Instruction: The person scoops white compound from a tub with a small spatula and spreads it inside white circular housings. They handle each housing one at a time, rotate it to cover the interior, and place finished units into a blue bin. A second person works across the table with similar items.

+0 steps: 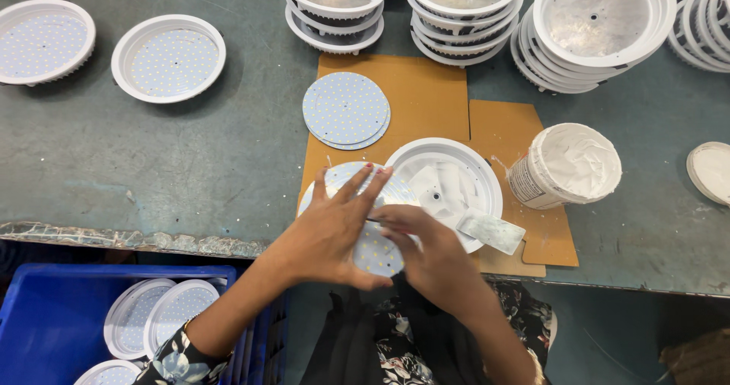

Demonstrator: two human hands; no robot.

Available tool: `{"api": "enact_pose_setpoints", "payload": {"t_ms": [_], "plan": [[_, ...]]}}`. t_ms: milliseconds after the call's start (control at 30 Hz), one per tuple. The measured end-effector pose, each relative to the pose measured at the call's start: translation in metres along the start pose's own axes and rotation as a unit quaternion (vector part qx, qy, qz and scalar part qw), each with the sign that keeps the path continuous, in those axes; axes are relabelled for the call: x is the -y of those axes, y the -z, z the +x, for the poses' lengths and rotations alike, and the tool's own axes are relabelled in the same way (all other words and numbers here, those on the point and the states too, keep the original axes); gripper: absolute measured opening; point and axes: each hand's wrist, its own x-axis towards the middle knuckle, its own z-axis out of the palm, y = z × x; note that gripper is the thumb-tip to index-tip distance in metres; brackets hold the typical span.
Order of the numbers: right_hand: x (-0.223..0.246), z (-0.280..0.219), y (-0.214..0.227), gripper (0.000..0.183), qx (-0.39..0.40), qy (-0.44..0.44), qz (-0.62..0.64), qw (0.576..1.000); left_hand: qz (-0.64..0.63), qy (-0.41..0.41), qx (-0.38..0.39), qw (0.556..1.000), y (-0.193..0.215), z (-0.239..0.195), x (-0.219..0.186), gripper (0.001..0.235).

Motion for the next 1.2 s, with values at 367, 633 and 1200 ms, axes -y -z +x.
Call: {"api": "enact_pose_setpoints", "payload": {"t_ms": [367, 633, 1200], "plan": [[-0.138, -0.123, 0.18, 0.004, -0.615, 0.023, -0.148, 0.774, -0.608, 0.087, -0.184, 0.767, -0.013, -0.032, 0.053, 0.131], [-0.238, -0.154, 0.181, 0.029, -0.442, -0.135, -0.398, 0.792, -0.84, 0.178, -0.318, 0.402, -0.06, -0.025, 0.053, 0.089], [-0.125, -0.089, 0.078, 0.031, -0.219, -0.399, 0.249, 0.855, -0.834, 0.114, -0.196, 0.503, -0.093, 0.029, 0.018, 0.097]]}}
